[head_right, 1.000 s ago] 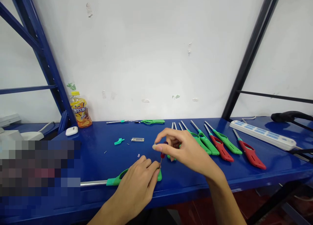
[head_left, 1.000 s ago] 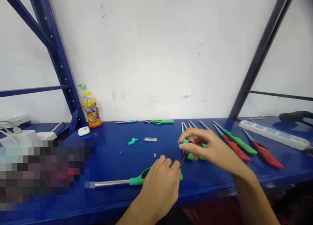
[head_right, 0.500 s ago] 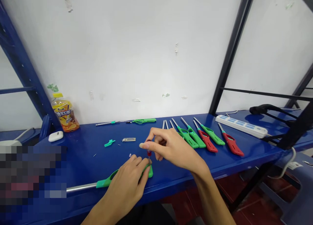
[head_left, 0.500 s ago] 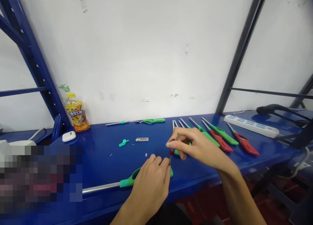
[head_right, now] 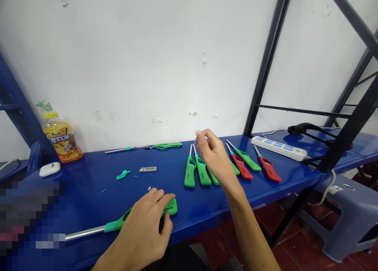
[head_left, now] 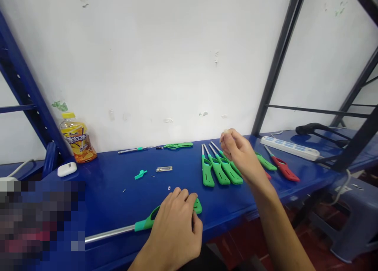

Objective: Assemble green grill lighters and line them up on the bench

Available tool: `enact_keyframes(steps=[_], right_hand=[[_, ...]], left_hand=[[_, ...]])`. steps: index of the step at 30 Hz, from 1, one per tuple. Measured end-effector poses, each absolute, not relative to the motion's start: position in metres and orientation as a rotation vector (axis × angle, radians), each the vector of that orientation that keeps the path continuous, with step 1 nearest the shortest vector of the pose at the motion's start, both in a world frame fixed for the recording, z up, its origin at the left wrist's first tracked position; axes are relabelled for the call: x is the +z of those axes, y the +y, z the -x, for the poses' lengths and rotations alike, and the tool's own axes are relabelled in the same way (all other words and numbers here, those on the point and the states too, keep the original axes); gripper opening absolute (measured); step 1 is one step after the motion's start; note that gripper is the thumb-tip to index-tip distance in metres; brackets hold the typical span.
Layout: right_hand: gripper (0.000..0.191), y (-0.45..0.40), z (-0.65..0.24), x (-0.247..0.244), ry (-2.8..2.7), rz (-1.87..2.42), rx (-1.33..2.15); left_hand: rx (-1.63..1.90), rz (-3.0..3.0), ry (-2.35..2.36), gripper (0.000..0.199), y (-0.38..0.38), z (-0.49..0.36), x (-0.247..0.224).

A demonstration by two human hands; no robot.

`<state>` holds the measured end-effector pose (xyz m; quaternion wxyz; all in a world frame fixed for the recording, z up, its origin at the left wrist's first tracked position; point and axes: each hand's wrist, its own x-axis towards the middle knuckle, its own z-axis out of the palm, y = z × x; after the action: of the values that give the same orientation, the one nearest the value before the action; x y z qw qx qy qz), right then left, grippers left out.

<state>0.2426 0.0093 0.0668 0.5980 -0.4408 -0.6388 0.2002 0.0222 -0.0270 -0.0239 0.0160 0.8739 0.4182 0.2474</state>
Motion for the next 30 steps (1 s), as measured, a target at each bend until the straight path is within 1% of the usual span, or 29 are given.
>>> enact_keyframes(steps=[4, 7, 10, 12, 13, 15, 16, 18, 20, 22, 26, 30], right_hand=[[0.051, 0.007, -0.237, 0.067, -1.626, 1.212, 0.363], [0.056, 0.006, -0.231, 0.067, -1.723, 1.351, 0.166], [0.059, 0.01, -0.229, 0.062, -1.785, 1.615, -0.025], [0.057, 0.016, -0.23, 0.056, -1.844, 1.819, -0.105], [0.053, 0.019, -0.231, 0.053, -1.875, 1.902, -0.122], [0.042, 0.027, -0.233, 0.044, -1.917, 2.011, -0.117], [0.039, 0.031, -0.234, 0.039, -1.919, 2.043, -0.109], [0.038, 0.037, -0.234, 0.031, -1.909, 2.093, -0.095], [0.039, 0.042, -0.233, 0.025, -1.913, 2.129, -0.072], [0.039, 0.045, -0.232, 0.022, -1.924, 2.151, -0.04], [0.041, 0.044, -0.232, 0.023, -1.956, 2.163, 0.045], [0.047, 0.038, -0.233, 0.027, -2.035, 2.118, 0.178]], left_hand=[[0.746, -2.714, 1.28, 0.052, -0.027, -0.021, -0.022], [0.771, -2.713, 1.261, 0.051, -0.026, -0.021, -0.021], [0.816, -2.696, 1.233, 0.05, -0.027, -0.02, -0.017], [0.82, -2.684, 1.195, 0.045, -0.028, -0.016, -0.011], [0.805, -2.687, 1.171, 0.042, -0.029, -0.013, -0.006], [0.746, -2.716, 1.132, 0.038, -0.031, -0.004, 0.005], [0.725, -2.738, 1.134, 0.04, -0.031, 0.002, 0.009], [0.675, -2.814, 1.122, 0.052, -0.032, 0.017, 0.014], [0.497, -2.868, 1.11, 0.068, -0.032, 0.031, 0.013], [0.375, -2.908, 1.118, 0.078, -0.03, 0.04, 0.006], [0.221, -2.926, 1.214, 0.081, -0.024, 0.039, -0.005], [-0.023, -2.907, 1.3, 0.08, -0.02, 0.025, 0.003]])
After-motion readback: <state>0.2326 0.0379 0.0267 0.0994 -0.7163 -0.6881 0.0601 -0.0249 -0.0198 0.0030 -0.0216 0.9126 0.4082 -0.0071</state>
